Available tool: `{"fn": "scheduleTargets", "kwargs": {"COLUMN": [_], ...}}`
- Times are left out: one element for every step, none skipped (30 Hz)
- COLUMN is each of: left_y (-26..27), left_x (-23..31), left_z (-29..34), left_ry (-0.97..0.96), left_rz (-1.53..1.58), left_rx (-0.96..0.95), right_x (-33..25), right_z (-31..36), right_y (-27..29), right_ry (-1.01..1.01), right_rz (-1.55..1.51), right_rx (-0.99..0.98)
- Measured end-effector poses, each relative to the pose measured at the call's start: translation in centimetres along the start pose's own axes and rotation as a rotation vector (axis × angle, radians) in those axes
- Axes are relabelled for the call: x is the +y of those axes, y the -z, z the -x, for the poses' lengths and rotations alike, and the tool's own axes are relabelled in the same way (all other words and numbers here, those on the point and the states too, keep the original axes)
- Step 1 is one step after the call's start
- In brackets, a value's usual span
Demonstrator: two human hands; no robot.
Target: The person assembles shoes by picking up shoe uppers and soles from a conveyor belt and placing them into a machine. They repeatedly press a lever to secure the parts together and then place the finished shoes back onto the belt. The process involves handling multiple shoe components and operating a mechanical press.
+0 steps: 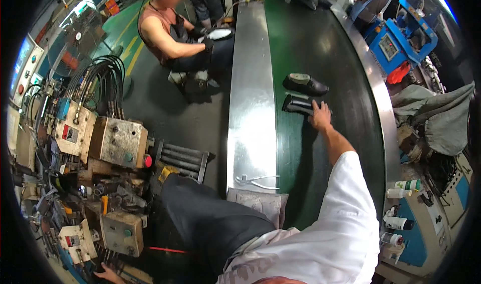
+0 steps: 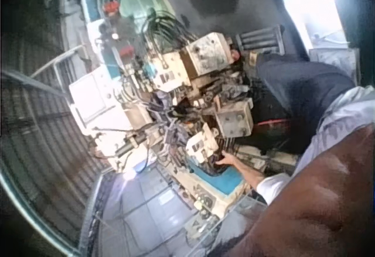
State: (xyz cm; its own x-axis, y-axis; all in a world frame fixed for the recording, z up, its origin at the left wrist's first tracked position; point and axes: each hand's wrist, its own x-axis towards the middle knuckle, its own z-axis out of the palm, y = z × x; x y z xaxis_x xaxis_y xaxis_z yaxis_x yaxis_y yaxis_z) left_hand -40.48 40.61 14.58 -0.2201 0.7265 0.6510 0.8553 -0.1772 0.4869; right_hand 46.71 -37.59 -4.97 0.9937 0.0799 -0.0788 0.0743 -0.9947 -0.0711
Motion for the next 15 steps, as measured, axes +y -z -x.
{"fn": "scheduleTargets", "kwargs": {"left_y": [-4.9, -5.0, -2.8, -4.1, -3.7, -1.8, -1.2, -1.0, -1.3, -2.5, -4.1, -6.1, -7.4, -7.2, -7.5], "left_x": [1.8, 1.7, 0.6, 1.3, 0.8, -0.1, -0.5, -0.8, -0.9, 0.1, 1.8, 5.1, 8.8, 10.9, 11.2], "left_z": [1.8, 1.4, 1.0, 1.8, 4.6, 6.2, 8.5, 9.6, 9.5, 13.6, 15.7, 18.7, 21.2, 22.5, 23.5], "left_ry": [0.175, 0.163, 0.156, 0.129, 0.213, 0.296, 0.431, 0.547, 0.552, 0.606, 0.578, 0.553, 0.518, 0.489, 0.422], "left_rz": [0.013, -0.029, -0.100, -0.110, -0.008, 0.089, 0.181, 0.264, 0.293, 0.345, 0.347, 0.358, 0.397, 0.425, 0.475], "left_rx": [-0.023, -0.133, -0.217, -0.399, -0.610, -0.798, -0.815, -0.820, -0.866, -0.932, -0.975, -1.030, -1.100, -1.130, -1.158], "right_x": [4.9, 6.0, 4.2, 5.7, 4.3, 1.9, 0.6, 0.1, 0.2, 0.6, 1.5, 2.9, 4.4, 2.8, 0.7], "right_z": [-0.8, -1.2, -1.5, -1.8, -2.5, -2.7, -2.3, -1.6, -0.7, -0.3, 0.2, 1.1, 2.6, 4.0, 5.4], "right_y": [-0.8, -1.4, -1.3, -1.1, 0.4, 1.5, 2.0, 2.0, 1.5, 1.8, 1.1, 0.2, -1.3, -2.2, -2.7], "right_ry": [0.003, 0.037, 0.084, 0.091, 0.079, 0.079, 0.109, 0.128, 0.141, 0.118, 0.091, 0.057, 0.046, -0.015, -0.054], "right_rz": [0.087, 0.104, 0.064, 0.095, 0.082, 0.056, 0.086, 0.103, 0.116, 0.037, -0.058, -0.142, -0.304, -0.338, -0.371], "right_rx": [0.053, 0.052, 0.022, 0.011, -0.084, -0.188, -0.185, -0.188, -0.194, -0.201, -0.214, -0.219, -0.143, -0.168, -0.162]}}
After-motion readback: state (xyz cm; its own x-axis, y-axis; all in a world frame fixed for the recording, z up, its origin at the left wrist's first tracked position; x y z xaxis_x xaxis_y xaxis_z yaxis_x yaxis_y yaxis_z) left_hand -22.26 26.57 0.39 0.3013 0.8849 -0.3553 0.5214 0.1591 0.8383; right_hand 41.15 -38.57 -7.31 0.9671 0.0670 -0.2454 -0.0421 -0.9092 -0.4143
